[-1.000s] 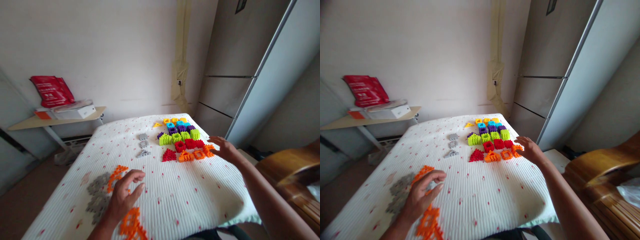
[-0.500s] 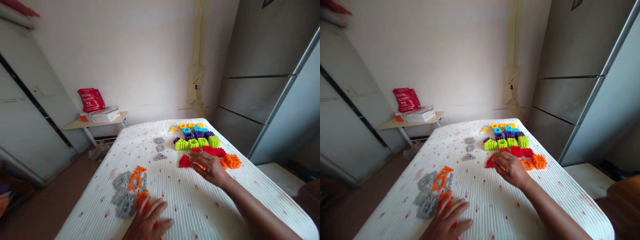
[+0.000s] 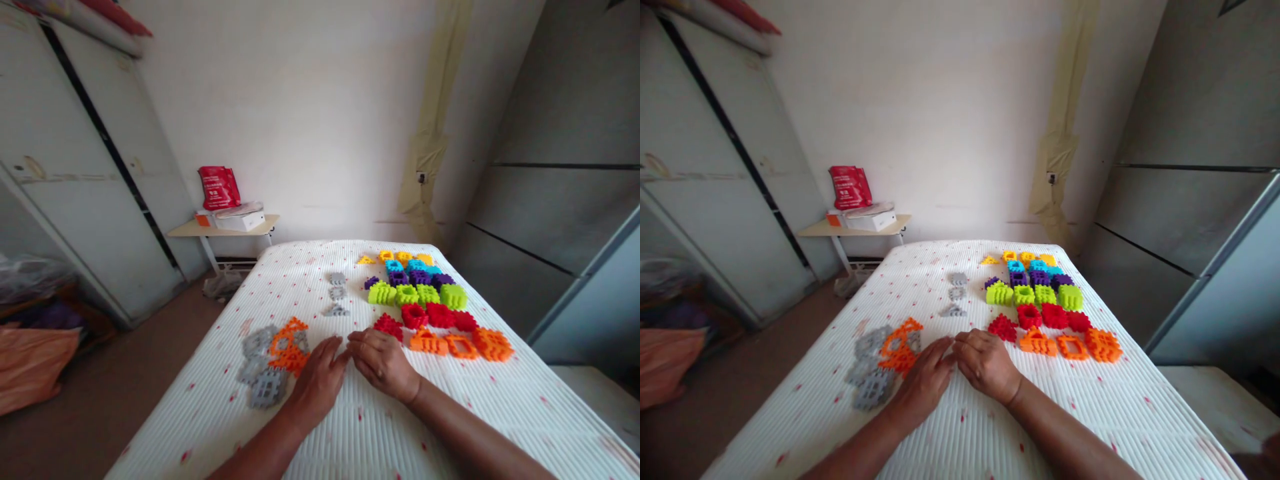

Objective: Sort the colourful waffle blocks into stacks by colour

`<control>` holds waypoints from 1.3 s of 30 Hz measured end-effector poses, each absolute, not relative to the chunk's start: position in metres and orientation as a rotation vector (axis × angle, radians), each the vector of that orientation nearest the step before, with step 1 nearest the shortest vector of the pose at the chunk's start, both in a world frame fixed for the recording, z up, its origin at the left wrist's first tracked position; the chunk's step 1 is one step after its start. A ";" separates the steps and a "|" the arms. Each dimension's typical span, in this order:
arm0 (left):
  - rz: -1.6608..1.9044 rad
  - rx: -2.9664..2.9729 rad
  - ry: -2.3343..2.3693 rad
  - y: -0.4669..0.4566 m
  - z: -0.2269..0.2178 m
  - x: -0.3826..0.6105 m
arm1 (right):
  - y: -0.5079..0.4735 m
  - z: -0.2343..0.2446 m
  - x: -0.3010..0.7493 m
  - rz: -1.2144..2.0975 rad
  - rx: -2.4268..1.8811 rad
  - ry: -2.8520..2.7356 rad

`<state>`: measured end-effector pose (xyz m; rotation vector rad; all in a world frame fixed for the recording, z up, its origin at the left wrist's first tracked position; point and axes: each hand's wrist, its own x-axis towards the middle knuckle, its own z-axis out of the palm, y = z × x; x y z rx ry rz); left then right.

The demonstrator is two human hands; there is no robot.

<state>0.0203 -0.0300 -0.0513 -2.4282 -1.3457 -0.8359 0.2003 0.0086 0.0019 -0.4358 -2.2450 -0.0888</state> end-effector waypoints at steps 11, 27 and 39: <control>-1.487 -2.113 -1.606 -0.042 -0.028 -0.028 | 0.014 -0.028 0.201 0.132 -0.624 -2.351; -1.112 -2.435 -1.544 -0.042 -0.022 -0.012 | 0.008 -0.026 0.173 0.234 -0.677 -2.686; -1.044 -2.490 -1.474 -0.041 -0.029 -0.008 | 0.012 -0.028 0.178 0.410 -0.909 -2.472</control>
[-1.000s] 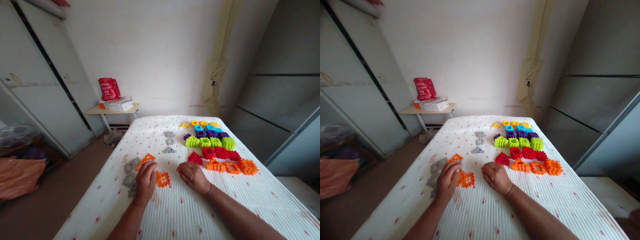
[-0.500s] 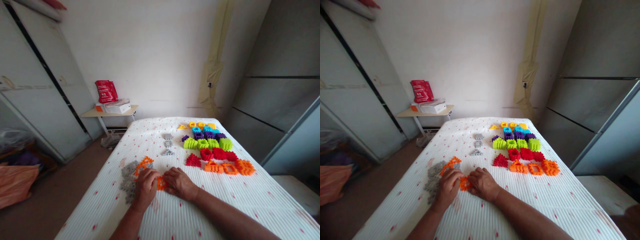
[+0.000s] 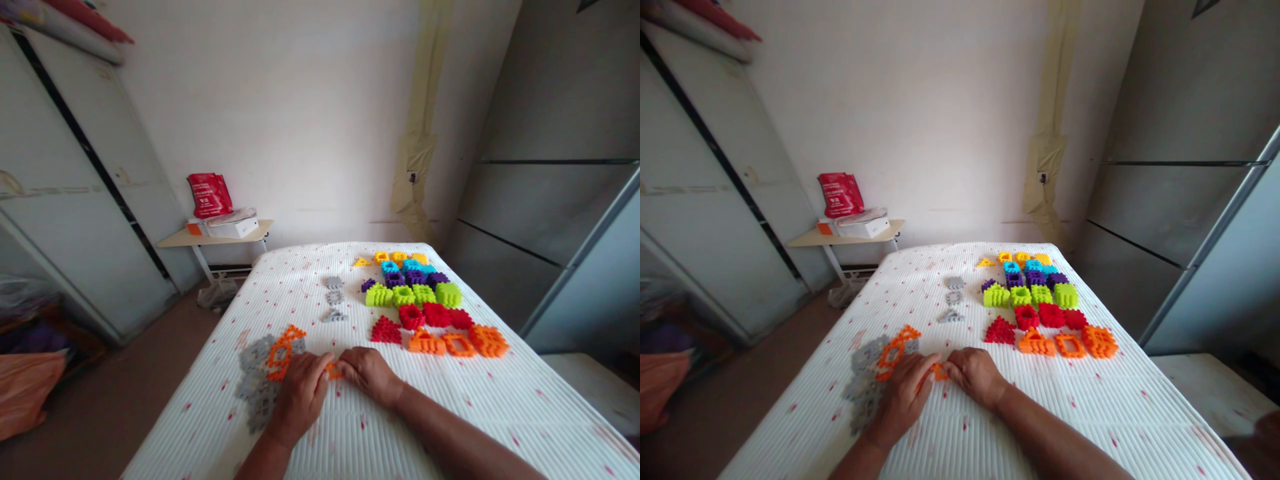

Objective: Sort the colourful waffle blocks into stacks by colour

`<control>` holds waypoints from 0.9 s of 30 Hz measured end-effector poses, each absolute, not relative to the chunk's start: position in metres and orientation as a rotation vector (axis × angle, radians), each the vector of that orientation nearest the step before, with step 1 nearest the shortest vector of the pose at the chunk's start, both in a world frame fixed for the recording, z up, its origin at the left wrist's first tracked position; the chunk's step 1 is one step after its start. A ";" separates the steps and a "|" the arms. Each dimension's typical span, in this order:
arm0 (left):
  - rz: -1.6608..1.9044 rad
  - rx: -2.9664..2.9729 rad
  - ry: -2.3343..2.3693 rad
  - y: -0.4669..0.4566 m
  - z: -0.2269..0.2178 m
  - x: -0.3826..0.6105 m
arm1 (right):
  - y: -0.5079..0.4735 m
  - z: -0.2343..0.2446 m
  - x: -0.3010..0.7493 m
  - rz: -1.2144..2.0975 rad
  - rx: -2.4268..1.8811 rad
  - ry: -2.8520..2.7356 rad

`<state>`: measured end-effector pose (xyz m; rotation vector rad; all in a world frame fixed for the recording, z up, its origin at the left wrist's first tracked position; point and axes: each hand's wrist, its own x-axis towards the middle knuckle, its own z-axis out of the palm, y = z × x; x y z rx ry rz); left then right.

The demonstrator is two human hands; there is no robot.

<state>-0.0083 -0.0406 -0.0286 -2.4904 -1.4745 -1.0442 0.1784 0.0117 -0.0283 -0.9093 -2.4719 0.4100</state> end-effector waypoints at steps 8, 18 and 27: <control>-0.864 -2.462 -1.585 -0.033 -0.040 0.002 | 0.015 -0.036 0.174 0.657 -1.070 -2.312; -0.962 -2.377 -1.635 -0.028 -0.052 0.002 | 0.011 -0.036 0.169 0.503 -1.281 -2.315; -1.144 -2.360 -1.823 -0.023 -0.053 -0.004 | 0.011 -0.042 0.168 0.400 -1.320 -2.327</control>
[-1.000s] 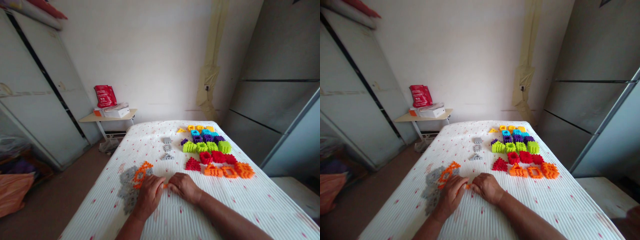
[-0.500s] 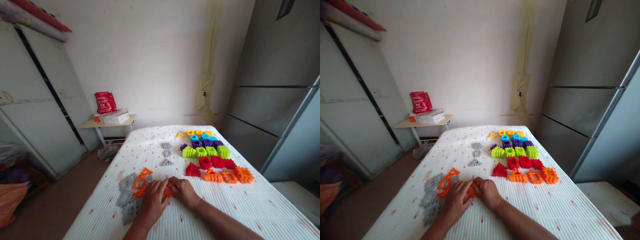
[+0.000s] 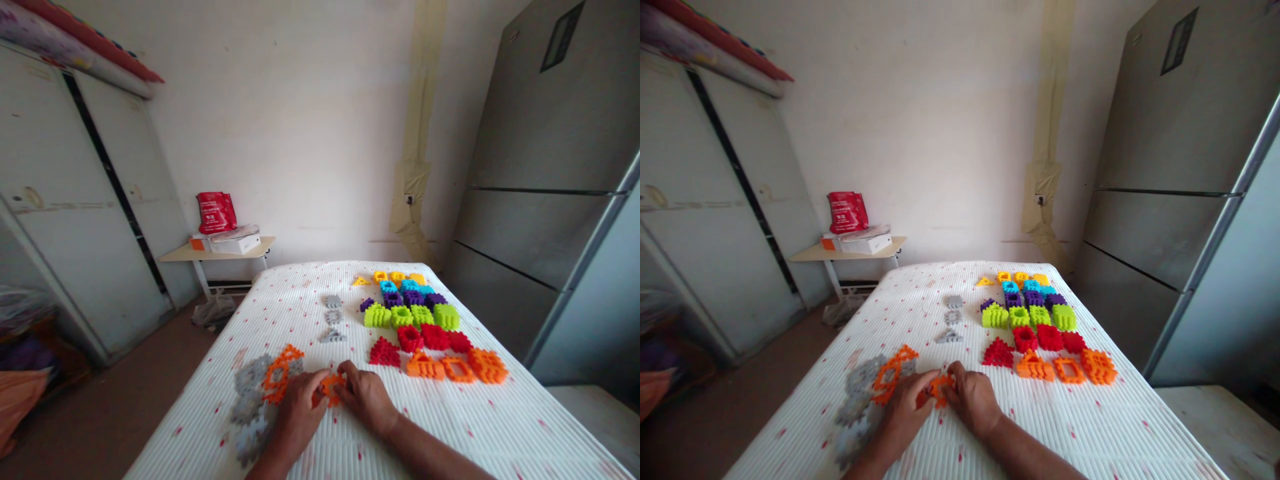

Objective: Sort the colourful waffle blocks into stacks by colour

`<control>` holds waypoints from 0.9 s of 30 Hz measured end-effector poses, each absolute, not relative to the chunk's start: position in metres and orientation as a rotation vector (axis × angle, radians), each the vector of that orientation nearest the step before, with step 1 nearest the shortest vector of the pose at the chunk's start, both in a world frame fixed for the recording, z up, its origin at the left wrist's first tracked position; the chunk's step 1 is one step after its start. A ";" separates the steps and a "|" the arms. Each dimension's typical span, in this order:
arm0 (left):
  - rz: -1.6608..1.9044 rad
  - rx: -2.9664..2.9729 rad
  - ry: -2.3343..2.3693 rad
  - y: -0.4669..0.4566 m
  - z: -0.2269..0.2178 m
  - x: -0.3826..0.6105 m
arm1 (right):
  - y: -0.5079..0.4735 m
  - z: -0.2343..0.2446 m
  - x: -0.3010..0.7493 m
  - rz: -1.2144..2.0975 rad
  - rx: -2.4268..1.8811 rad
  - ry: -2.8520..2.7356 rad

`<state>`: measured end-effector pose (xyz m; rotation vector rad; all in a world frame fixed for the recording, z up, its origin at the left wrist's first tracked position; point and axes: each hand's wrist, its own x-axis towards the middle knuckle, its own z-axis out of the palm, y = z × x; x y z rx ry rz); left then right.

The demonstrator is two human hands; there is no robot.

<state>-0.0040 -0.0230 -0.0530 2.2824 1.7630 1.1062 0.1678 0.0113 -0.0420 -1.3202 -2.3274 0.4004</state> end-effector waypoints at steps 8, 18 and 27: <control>1.242 1.846 1.564 -0.024 -0.051 -0.004 | 0.006 -0.032 0.176 0.255 -1.049 -2.387; 1.261 1.445 1.319 -0.029 -0.037 -0.002 | 0.005 -0.042 0.174 0.018 -0.881 -2.567; 1.213 1.405 1.310 -0.031 -0.035 -0.002 | 0.002 -0.038 0.172 0.010 -0.847 -2.488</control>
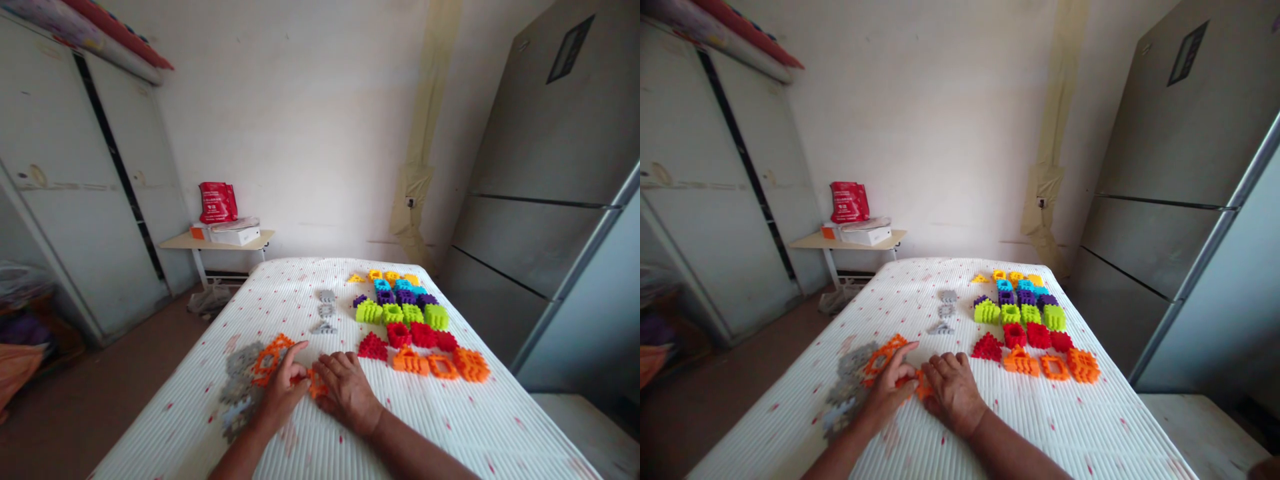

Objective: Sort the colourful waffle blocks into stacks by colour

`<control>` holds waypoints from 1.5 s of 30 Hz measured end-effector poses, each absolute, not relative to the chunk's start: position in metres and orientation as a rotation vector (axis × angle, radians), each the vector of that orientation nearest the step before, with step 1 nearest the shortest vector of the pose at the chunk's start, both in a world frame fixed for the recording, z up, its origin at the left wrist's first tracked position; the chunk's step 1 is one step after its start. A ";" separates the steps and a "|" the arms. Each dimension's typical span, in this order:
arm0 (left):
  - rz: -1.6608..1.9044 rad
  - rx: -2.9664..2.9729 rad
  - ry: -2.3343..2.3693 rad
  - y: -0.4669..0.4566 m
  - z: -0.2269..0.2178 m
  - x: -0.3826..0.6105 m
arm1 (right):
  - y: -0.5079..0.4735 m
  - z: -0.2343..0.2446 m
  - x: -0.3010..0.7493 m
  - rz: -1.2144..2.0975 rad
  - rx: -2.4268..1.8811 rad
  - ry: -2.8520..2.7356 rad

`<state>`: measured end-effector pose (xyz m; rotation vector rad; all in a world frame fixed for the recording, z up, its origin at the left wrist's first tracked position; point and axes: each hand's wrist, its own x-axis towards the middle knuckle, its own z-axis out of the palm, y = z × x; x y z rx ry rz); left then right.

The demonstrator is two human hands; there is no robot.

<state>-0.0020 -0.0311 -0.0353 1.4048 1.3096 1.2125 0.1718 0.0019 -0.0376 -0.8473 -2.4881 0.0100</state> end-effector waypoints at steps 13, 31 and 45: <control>1.153 1.560 1.383 -0.032 -0.030 0.003 | -0.002 -0.032 0.171 0.060 -0.920 -2.482; 1.532 2.386 1.635 -0.024 -0.053 -0.026 | 0.011 0.050 0.337 -0.087 -1.016 -2.268; 1.501 2.532 1.589 -0.025 -0.045 -0.020 | 0.032 0.018 0.459 0.131 -1.615 -2.204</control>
